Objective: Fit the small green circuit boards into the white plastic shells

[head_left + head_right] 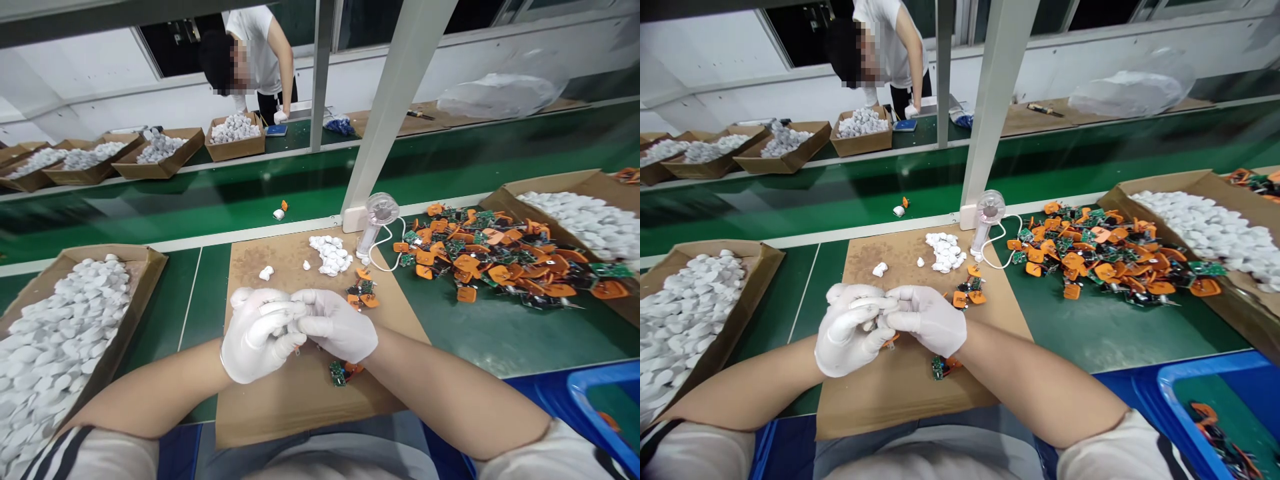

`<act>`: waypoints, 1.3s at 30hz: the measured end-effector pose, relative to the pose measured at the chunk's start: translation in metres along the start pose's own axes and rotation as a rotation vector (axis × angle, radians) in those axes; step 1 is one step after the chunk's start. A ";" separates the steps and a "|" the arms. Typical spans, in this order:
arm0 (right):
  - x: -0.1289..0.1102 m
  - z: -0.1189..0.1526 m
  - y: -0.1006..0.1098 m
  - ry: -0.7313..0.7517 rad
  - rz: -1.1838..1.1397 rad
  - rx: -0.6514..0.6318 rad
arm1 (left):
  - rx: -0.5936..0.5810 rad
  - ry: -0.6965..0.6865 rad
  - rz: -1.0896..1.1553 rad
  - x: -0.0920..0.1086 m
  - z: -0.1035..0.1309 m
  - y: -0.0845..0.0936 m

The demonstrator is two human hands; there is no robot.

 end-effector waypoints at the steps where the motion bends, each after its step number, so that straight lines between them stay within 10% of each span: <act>1: -0.001 0.000 0.001 -0.006 0.021 0.015 | -0.006 0.003 0.003 -0.001 0.000 0.000; 12: 0.004 0.000 0.001 -0.015 0.026 0.071 | 0.053 -0.020 -0.008 0.001 0.000 0.000; 19: -0.011 0.004 0.006 -0.087 0.271 0.117 | -0.314 0.042 0.008 -0.003 -0.008 0.006; 39: -0.011 -0.002 -0.001 -0.123 0.416 0.014 | -0.270 -0.094 0.044 -0.003 0.000 -0.004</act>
Point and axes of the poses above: each hand's wrist, its own z-axis away from the middle knuckle, its own y-axis out of the back of the hand, x = y × z, the point moved 1 cm from there along -z, towards the middle knuckle, and after that the axes turned 10 degrees about -y, right-handed, at the moved point
